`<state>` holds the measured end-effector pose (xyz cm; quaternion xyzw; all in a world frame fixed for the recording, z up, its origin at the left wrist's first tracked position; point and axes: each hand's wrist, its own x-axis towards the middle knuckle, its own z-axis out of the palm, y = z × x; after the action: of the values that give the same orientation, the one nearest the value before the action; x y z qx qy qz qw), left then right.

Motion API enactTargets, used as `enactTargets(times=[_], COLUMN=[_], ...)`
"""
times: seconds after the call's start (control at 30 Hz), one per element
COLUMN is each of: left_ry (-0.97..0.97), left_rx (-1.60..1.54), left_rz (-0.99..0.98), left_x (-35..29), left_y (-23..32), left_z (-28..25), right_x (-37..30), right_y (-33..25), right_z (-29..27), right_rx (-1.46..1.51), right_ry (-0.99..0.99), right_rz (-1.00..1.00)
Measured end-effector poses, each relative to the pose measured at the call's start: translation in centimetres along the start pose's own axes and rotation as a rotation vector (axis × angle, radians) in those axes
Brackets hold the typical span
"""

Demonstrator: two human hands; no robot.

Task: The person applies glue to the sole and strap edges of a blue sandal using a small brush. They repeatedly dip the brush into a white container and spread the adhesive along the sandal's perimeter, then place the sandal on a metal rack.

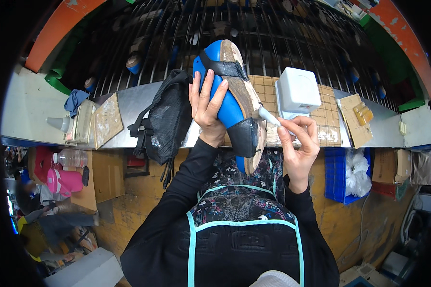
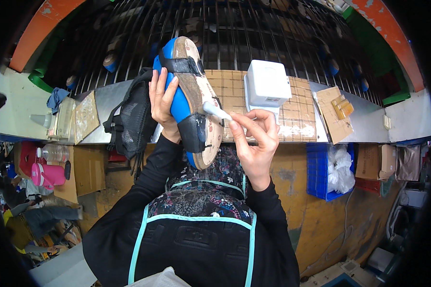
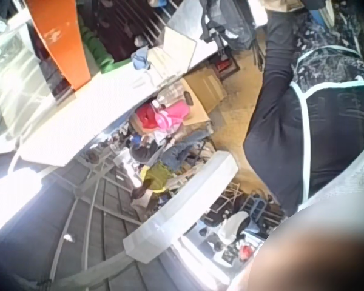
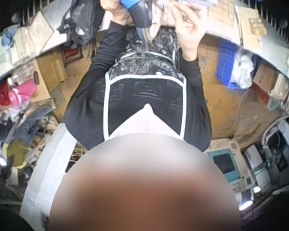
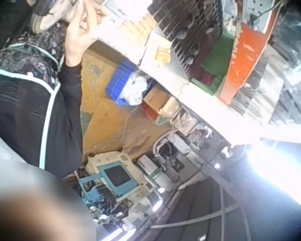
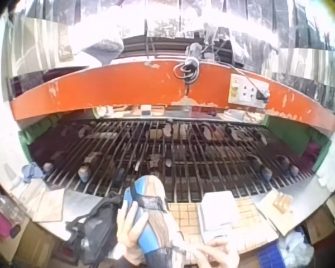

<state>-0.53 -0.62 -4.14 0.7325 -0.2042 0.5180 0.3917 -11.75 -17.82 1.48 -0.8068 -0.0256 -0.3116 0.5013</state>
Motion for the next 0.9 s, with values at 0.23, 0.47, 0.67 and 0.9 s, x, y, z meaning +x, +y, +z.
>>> enactTargets(times=[0.23, 0.47, 0.67, 0.9], left_ry=[-0.058, -0.093, -0.153, -0.227], left_rx=[-0.018, -0.069, -0.130, -0.093], left_rz=[-0.070, -0.110, -0.171, -0.242], left_x=[0.3, 0.9, 1.4, 1.6], left_y=[0.2, 1.0, 1.6, 1.5], left_z=[0.0, 0.4, 0.5, 0.9], right_x=[-0.3, -1.3, -1.7, -0.9], right_y=[-0.2, -0.9, -1.2, -0.9], right_z=[-1.1, -1.9, -2.7, -1.3], right_rx=[0.049, 0.042, 0.078, 0.252], right_ry=[-0.104, -0.098, -0.140, -0.048], right_rz=[-0.036, -0.045, -0.084, 0.186])
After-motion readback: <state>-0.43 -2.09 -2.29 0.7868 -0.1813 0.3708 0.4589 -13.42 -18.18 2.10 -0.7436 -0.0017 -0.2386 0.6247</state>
